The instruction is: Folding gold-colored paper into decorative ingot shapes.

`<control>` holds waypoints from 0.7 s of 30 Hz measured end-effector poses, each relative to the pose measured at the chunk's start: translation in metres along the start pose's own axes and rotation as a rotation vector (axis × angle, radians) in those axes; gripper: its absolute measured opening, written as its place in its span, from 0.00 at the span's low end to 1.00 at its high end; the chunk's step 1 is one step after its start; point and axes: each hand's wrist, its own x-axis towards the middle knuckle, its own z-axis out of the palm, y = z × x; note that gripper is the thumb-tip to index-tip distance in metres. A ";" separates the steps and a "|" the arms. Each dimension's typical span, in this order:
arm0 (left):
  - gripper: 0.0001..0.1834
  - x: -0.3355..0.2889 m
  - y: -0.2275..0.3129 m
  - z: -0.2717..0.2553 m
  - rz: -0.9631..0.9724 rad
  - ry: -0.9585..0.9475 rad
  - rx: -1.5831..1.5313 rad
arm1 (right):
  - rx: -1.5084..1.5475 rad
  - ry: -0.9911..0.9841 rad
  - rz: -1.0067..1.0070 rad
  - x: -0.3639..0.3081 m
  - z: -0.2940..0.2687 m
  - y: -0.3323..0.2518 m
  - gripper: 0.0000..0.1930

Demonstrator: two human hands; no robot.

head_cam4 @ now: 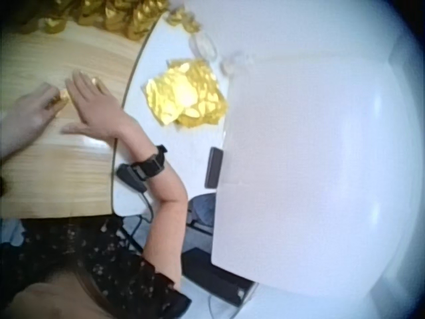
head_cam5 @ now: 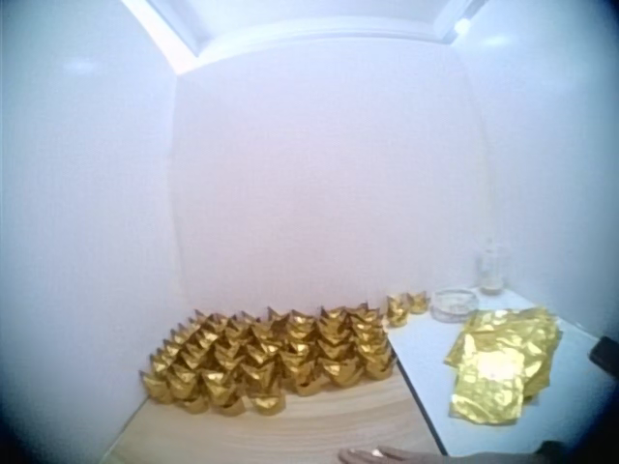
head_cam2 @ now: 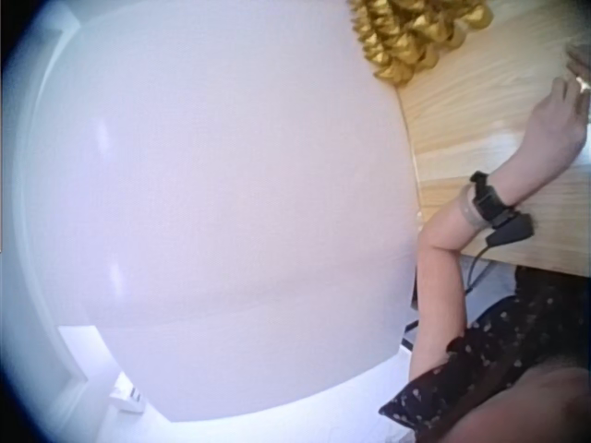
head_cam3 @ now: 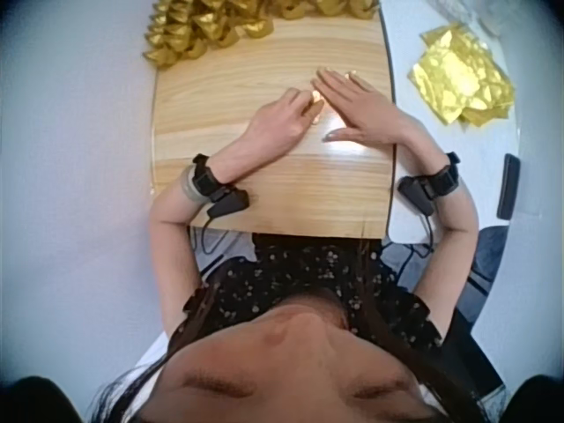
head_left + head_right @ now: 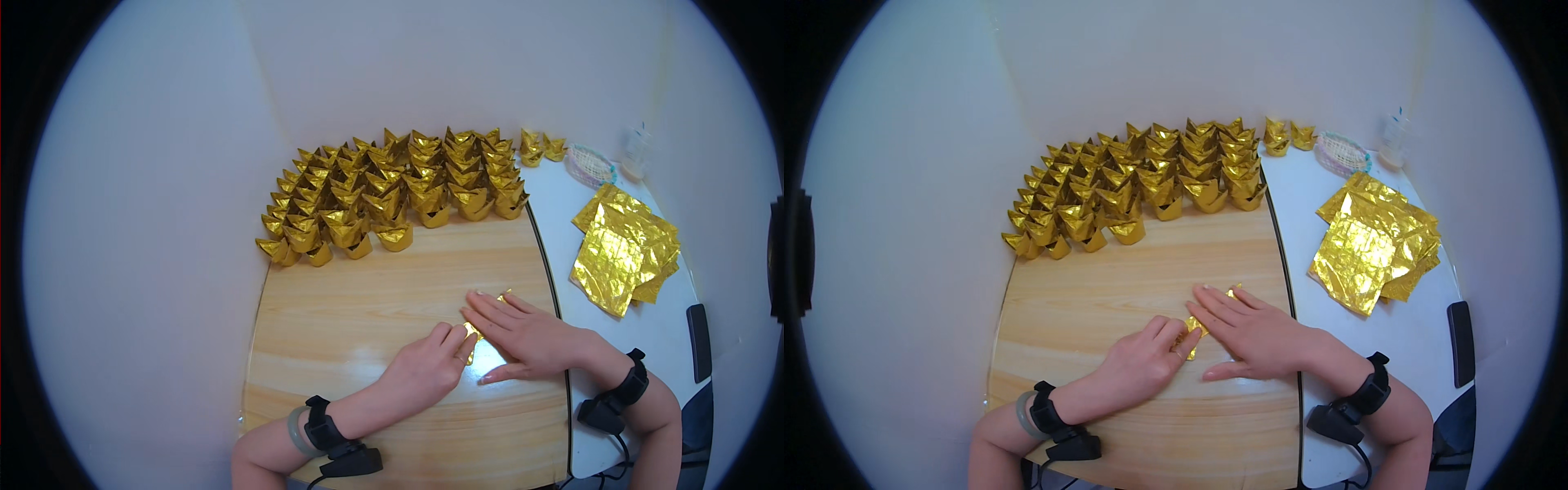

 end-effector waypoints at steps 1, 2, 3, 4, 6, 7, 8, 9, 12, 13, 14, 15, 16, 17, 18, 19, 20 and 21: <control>0.21 -0.001 -0.001 0.000 -0.003 0.002 0.004 | -0.021 -0.006 0.046 -0.003 -0.003 0.003 0.47; 0.21 -0.001 -0.002 0.001 0.000 0.006 -0.007 | -0.042 -0.011 0.093 -0.005 -0.004 0.006 0.49; 0.21 -0.002 -0.002 0.002 -0.002 0.008 -0.019 | -0.045 -0.014 0.084 -0.008 -0.005 0.009 0.49; 0.21 -0.002 -0.001 0.001 -0.011 0.012 -0.015 | -0.093 -0.004 0.162 -0.012 -0.005 0.013 0.49; 0.21 -0.001 0.001 -0.001 -0.029 0.023 0.000 | -0.144 0.052 0.238 -0.016 -0.001 0.019 0.49; 0.21 -0.001 0.002 -0.002 -0.039 0.027 0.004 | -0.149 0.049 0.227 -0.015 0.000 0.019 0.49; 0.21 0.000 0.003 -0.003 -0.055 0.034 -0.005 | -0.164 0.136 0.211 -0.015 -0.001 0.019 0.46; 0.21 0.000 0.002 -0.004 -0.071 0.039 -0.014 | -0.176 0.224 0.194 -0.013 -0.001 0.018 0.43; 0.20 -0.001 -0.004 -0.005 -0.057 0.033 0.005 | 0.032 0.255 0.209 -0.006 -0.010 0.010 0.35; 0.20 -0.002 -0.007 -0.002 -0.063 0.036 0.007 | 0.029 0.252 0.203 -0.005 -0.012 0.007 0.35; 0.21 -0.004 -0.013 0.004 -0.051 0.046 -0.007 | 0.038 0.243 0.245 -0.005 -0.013 0.004 0.34; 0.21 -0.006 -0.016 0.006 -0.039 0.053 -0.018 | 0.048 0.235 0.286 -0.005 -0.014 0.001 0.33; 0.21 -0.007 -0.018 0.007 -0.044 0.052 -0.015 | 0.049 0.235 0.280 -0.005 -0.014 0.000 0.33; 0.21 -0.007 -0.019 0.007 -0.072 0.021 -0.071 | 0.075 0.236 0.311 -0.005 -0.015 -0.001 0.34; 0.20 -0.005 -0.020 0.005 -0.092 -0.008 -0.132 | 0.099 0.239 0.351 -0.007 -0.015 -0.002 0.36; 0.20 -0.003 -0.020 0.000 -0.088 -0.009 -0.134 | 0.099 0.240 0.354 -0.008 -0.016 -0.003 0.36; 0.19 -0.002 -0.018 -0.007 -0.104 -0.042 -0.138 | 0.212 0.206 0.368 -0.009 -0.018 -0.004 0.36; 0.17 0.000 -0.016 -0.013 -0.120 -0.074 -0.140 | 0.323 0.172 0.379 -0.011 -0.020 -0.005 0.37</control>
